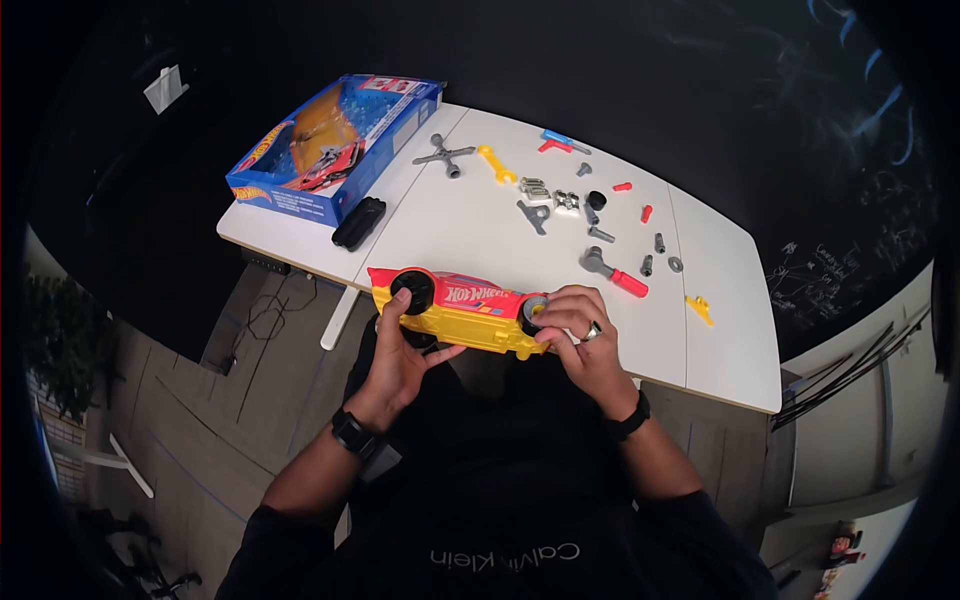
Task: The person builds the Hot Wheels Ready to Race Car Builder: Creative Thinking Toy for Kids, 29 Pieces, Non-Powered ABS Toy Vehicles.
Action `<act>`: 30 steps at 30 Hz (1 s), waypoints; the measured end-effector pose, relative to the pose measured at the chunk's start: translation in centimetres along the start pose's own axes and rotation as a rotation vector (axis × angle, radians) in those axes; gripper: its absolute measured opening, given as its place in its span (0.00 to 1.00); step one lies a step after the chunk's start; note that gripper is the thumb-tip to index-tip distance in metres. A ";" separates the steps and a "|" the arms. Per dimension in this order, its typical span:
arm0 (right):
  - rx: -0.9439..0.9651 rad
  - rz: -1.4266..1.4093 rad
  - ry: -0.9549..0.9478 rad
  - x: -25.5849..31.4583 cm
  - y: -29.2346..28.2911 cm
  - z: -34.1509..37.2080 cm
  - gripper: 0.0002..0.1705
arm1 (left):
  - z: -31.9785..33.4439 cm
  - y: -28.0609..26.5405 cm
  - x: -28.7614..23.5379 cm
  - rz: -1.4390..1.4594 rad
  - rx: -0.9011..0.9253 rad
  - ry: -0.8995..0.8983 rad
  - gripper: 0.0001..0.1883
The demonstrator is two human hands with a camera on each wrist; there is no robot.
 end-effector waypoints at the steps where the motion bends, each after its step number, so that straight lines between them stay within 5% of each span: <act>1: 0.001 -0.001 -0.001 0.1 0.0 0.0 0.11 | 0.0 -0.1 0.1 0.001 -0.001 0.001 0.47; 12: 0.005 -0.040 0.065 -0.3 -0.2 0.1 0.23 | -0.1 -0.4 -0.2 0.007 -0.016 0.014 0.47; 18: -0.044 -0.054 0.039 0.4 -0.3 0.0 0.09 | -0.2 -0.4 -0.4 -0.011 -0.002 0.021 0.47; 30: -0.043 -0.068 0.023 0.1 0.2 0.4 0.14 | 0.0 -0.2 -0.5 -0.011 -0.024 0.013 0.47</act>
Point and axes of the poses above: each hand's wrist, its own z-axis away from the middle knuckle, its own y-axis out of the palm, x = y × z, the point moved 8 cm from there along -z, towards the middle knuckle, and after that the axes turned 15 degrees about x, right-handed, at the moved point
